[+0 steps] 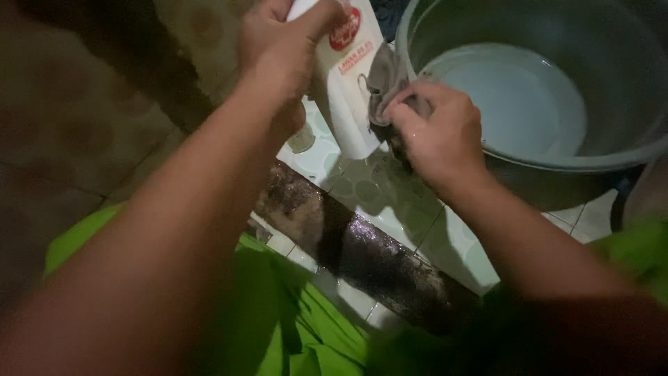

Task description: Washing a cleaning cloth in a basin and using it to wipe down soap bottles in a bathroom.

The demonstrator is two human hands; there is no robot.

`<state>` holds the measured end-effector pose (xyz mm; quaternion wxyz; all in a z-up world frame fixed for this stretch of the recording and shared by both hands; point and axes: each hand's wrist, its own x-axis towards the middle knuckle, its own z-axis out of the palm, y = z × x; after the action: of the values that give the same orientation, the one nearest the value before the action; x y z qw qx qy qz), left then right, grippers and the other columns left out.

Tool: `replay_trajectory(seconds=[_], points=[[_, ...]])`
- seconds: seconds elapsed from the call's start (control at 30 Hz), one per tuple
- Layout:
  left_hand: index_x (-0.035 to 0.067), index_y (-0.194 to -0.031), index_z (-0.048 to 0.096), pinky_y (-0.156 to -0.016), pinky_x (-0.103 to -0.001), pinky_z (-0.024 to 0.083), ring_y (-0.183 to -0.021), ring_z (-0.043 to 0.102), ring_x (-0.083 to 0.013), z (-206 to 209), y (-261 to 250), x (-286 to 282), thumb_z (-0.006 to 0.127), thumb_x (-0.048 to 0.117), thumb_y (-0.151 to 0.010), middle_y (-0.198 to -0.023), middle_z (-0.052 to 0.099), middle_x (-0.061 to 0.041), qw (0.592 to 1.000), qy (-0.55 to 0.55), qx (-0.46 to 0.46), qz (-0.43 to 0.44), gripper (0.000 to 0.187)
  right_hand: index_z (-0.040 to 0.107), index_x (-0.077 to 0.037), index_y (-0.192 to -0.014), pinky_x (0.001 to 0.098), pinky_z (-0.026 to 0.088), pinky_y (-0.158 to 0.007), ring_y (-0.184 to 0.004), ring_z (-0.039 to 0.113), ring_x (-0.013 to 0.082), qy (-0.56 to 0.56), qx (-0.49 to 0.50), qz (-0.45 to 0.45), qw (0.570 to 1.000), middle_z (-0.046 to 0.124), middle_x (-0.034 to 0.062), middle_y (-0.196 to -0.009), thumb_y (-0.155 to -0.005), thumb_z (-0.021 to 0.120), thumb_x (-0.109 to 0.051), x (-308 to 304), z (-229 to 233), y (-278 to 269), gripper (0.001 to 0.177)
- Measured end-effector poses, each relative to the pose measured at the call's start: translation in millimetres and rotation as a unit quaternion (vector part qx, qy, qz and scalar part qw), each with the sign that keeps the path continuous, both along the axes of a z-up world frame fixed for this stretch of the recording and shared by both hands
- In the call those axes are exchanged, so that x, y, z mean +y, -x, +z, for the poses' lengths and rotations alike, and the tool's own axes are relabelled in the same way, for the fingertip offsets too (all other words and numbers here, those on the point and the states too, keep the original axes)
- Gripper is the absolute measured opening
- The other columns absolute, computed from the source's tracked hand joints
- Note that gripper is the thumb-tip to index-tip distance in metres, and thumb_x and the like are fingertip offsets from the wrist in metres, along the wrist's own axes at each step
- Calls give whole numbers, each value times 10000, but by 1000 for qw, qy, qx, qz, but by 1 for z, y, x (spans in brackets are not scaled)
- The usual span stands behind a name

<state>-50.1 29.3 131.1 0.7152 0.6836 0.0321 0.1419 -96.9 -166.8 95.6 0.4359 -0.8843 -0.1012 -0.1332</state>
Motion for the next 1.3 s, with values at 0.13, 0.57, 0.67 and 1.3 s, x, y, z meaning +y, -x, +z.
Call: replay_trajectory(seconds=[0.13,0.57,0.67,1.3], points=[[20,-985,751,-719,-376,662,-758,786,-189,-6,-8,6,828,190,-766,-895,795,-84,998,59,-12,-21,288,719,-108,-915,424,550,-745,-833,672,245,-189,127,-120,966,692,116,-935,-835,686,-275,-13,-11,-19,188],[60,-1059,760,-707,-307,572,-812,710,-131,-13,-9,-39,829,276,-828,-968,788,-67,999,26,-18,-5,323,545,-115,-1308,452,497,-947,-1004,679,260,-105,6,-9,994,691,138,-1136,-992,467,-361,2,30,-9,409],[51,-994,732,-613,-343,626,-698,764,-168,-5,-5,-44,778,228,-784,-858,781,-77,995,95,16,-30,278,405,-204,-1575,459,529,-936,-992,716,312,-50,78,10,996,676,170,-1204,-959,452,-281,12,45,5,623],[-63,-992,680,-739,-495,692,-755,807,-316,-22,-13,-34,745,95,-732,-897,759,-197,981,160,102,38,311,580,-9,-1411,434,543,-910,-1068,651,352,-268,193,-32,943,658,229,-1161,-898,451,-221,-13,-31,1,570]])
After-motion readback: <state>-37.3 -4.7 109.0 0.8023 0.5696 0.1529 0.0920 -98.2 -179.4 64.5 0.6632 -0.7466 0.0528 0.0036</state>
